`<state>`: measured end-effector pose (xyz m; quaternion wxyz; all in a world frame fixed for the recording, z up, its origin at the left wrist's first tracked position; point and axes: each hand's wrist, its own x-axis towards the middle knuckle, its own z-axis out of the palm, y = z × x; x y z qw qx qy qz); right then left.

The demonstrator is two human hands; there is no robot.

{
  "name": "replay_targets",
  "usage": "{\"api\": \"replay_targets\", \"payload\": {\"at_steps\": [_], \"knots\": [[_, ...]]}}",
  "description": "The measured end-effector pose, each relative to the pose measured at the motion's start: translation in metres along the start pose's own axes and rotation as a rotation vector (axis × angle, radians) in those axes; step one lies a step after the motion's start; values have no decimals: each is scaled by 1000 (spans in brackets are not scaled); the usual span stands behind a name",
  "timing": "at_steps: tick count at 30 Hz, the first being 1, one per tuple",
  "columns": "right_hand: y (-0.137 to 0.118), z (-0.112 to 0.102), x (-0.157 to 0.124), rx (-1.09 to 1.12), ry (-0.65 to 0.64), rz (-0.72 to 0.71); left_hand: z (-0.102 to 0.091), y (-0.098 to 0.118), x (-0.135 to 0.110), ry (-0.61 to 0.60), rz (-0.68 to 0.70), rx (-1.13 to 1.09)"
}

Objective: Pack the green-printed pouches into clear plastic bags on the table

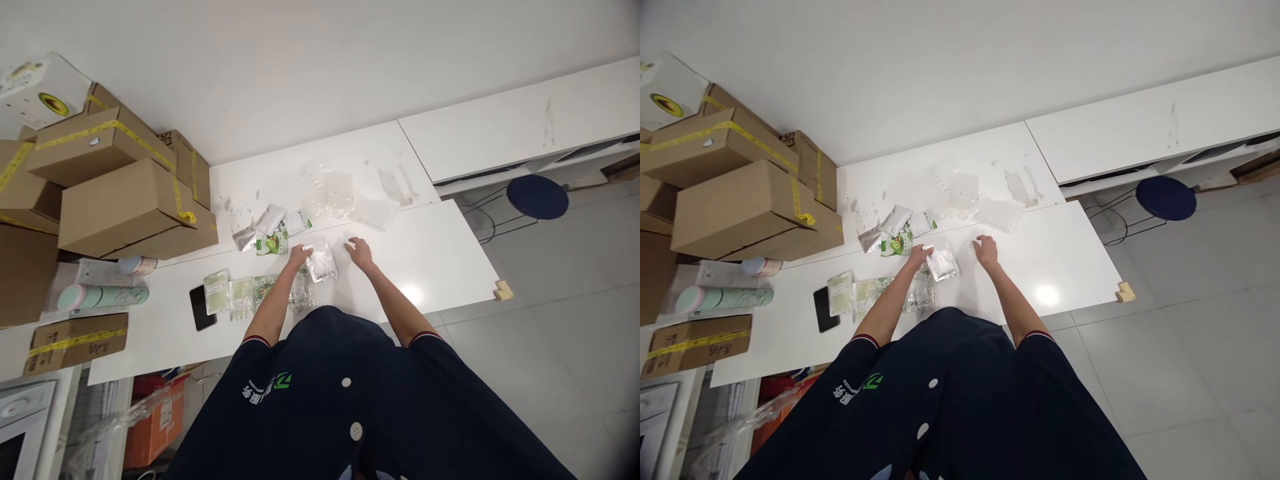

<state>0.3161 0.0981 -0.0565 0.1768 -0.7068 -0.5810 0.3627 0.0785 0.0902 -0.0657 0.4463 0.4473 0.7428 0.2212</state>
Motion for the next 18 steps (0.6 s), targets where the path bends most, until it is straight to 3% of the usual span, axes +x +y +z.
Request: {"api": "replay_targets", "payload": {"at_steps": [4,6,8,13,15,18], "knots": [[16,-46,37,-347,210,-16,-15,-2,22,116,-60,90],[25,-63,58,-485,219,-27,-17,-4,22,140,-63,249],[34,-72,77,-571,148,3,-16,-6,17,137,-59,422],[53,-71,107,-537,-44,111,-17,-13,4,191,-61,527],[56,-74,108,-524,-32,97,-25,-18,2,290,-69,558],[57,-87,94,-480,92,88,-43,-27,5,431,-103,647]]}}
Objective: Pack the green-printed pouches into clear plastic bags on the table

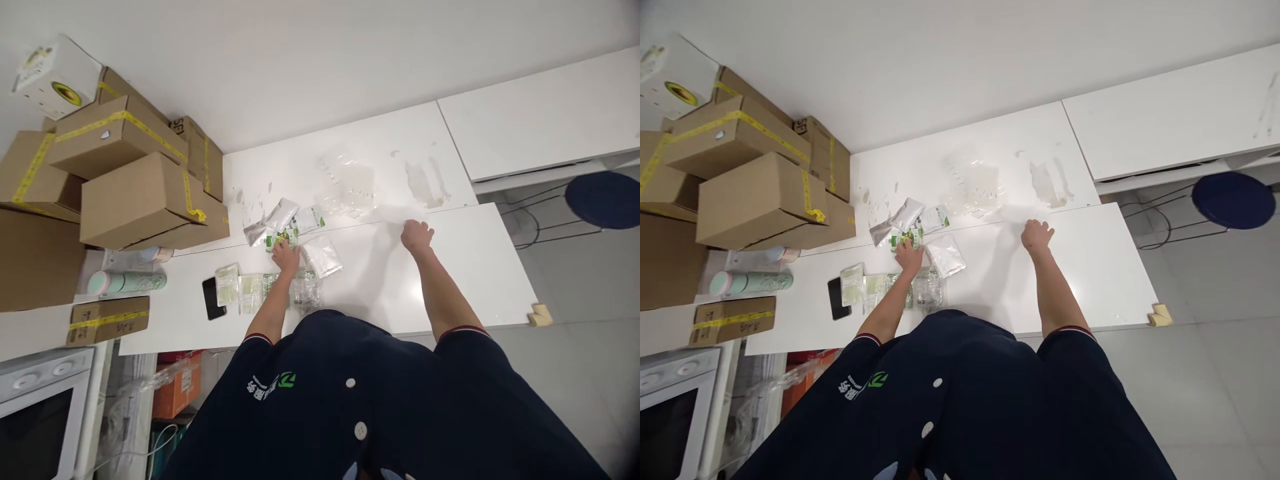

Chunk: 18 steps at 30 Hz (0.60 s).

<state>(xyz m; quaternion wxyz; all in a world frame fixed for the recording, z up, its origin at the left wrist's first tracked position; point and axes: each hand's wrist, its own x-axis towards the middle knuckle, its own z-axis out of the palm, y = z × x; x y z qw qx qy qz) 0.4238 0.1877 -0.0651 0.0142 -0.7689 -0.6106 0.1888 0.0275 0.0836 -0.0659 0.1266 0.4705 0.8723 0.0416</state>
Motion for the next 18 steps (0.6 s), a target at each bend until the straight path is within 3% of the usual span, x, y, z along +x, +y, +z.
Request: {"api": "replay_targets", "payload": {"at_steps": [2,5,8,11,13,15,18], "knots": [[5,-10,-18,148,109,60,-3,-9,9,-30,27,54],[4,-19,-55,563,218,157,-5,-15,20,-136,145,126],[-8,-21,-94,1002,243,233,-5,-12,22,-165,311,226],[-20,-20,-124,1275,223,262,-10,-13,18,-207,443,282],[-22,-18,-136,1364,160,289,-17,-17,19,-181,455,270],[-19,-15,-142,1376,33,322,-30,-25,23,-81,419,222],[-4,-9,-141,1186,-125,342,-58,-43,30,134,286,75]]}}
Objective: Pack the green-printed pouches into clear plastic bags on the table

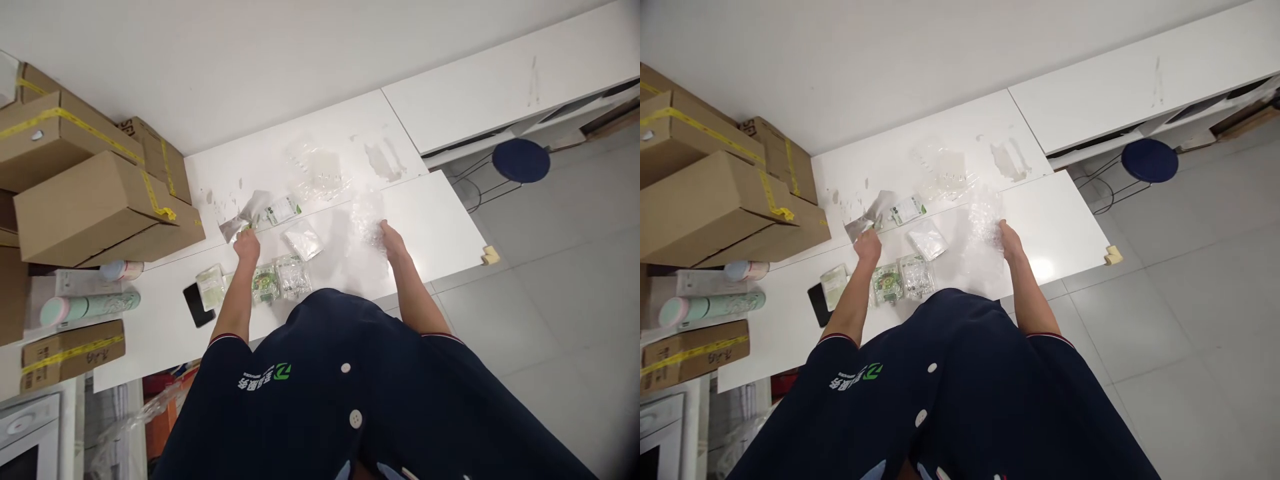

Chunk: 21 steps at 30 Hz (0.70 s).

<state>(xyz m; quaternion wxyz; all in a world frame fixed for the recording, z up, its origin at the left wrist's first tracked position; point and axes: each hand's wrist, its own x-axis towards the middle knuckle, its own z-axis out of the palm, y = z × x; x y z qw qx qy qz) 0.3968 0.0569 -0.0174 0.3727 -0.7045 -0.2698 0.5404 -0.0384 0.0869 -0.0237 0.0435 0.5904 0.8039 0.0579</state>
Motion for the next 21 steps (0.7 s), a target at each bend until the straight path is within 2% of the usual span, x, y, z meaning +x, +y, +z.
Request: {"api": "replay_targets", "payload": {"at_steps": [2,5,7,9,12,15,17,21], "knots": [[8,-9,3,-281,102,-38,-21,-14,-2,152,-119,-120],[17,-16,0,-655,317,-215,-50,-25,-19,300,-194,-408],[23,-8,-8,-747,308,-269,-63,-20,-39,332,-201,-635],[31,11,-19,-785,236,-219,-68,-6,-61,355,-202,-810],[49,50,-33,-877,184,-114,-63,25,-91,357,-165,-958],[66,70,-38,-969,144,-139,-50,55,-113,268,-103,-1049],[74,65,-34,-978,113,-180,-42,68,-122,210,-61,-1071],[75,26,-22,-904,92,-231,-31,81,-133,124,22,-1069]]}}
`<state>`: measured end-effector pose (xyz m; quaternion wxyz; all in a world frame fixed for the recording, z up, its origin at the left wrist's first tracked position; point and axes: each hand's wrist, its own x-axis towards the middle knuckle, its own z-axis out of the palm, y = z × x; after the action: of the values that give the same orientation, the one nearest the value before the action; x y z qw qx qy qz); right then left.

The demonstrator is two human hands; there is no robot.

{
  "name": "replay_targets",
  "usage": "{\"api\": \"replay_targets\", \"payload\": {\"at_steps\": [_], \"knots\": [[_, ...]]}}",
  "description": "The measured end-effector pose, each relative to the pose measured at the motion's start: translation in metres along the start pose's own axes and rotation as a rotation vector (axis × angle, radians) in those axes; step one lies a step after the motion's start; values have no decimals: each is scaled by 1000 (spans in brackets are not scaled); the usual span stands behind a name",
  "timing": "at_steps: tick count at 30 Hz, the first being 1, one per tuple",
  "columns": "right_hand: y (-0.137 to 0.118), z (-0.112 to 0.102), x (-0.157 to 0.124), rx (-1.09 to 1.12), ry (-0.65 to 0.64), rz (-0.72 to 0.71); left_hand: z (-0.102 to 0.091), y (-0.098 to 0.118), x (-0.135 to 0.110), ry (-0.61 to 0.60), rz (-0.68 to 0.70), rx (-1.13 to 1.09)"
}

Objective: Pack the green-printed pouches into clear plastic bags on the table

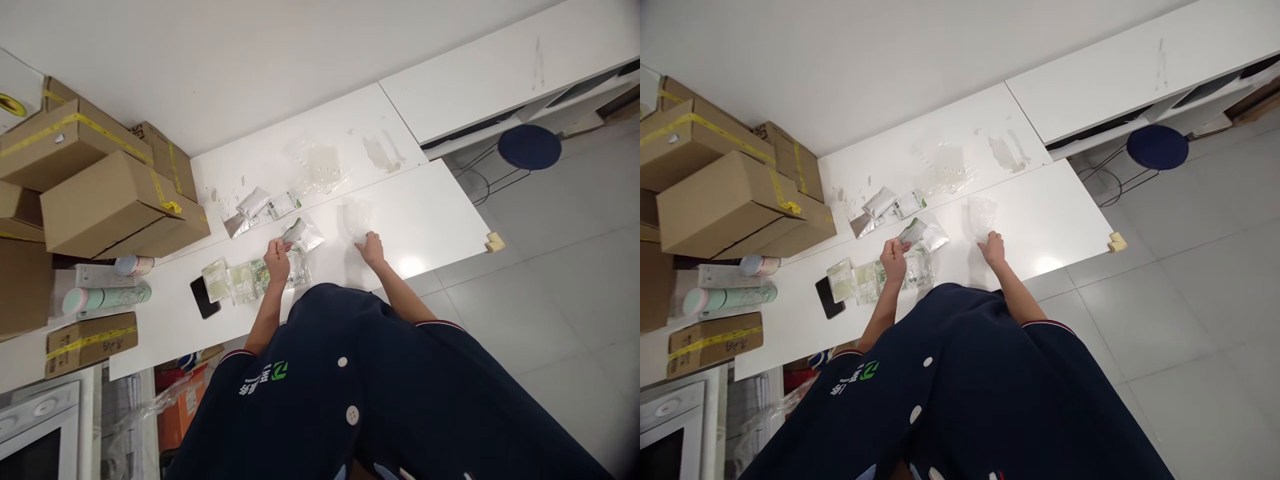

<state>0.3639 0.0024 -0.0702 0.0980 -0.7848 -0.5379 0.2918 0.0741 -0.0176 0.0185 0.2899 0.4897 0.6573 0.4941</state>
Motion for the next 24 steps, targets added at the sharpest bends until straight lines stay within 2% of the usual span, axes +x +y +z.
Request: {"api": "replay_targets", "payload": {"at_steps": [4,7,9,12,15,17,20,22,24], "knots": [[21,-25,10,44,45,78,11,1,-6,-70,18,-8],[20,-38,14,78,111,63,18,4,-9,-106,25,-21],[14,-46,16,144,109,57,21,7,-11,-122,30,-20],[3,-63,20,425,22,130,21,13,-12,-129,65,-53],[-9,-85,28,736,-68,117,20,21,-10,-107,122,-104],[-18,-98,34,752,-13,96,19,27,-7,-72,155,-123],[-31,-115,39,770,220,41,17,36,-2,-20,208,-132],[-37,-120,37,904,321,-73,15,42,1,9,253,-136],[-39,-116,30,1057,334,-163,13,46,3,36,296,-138]]}}
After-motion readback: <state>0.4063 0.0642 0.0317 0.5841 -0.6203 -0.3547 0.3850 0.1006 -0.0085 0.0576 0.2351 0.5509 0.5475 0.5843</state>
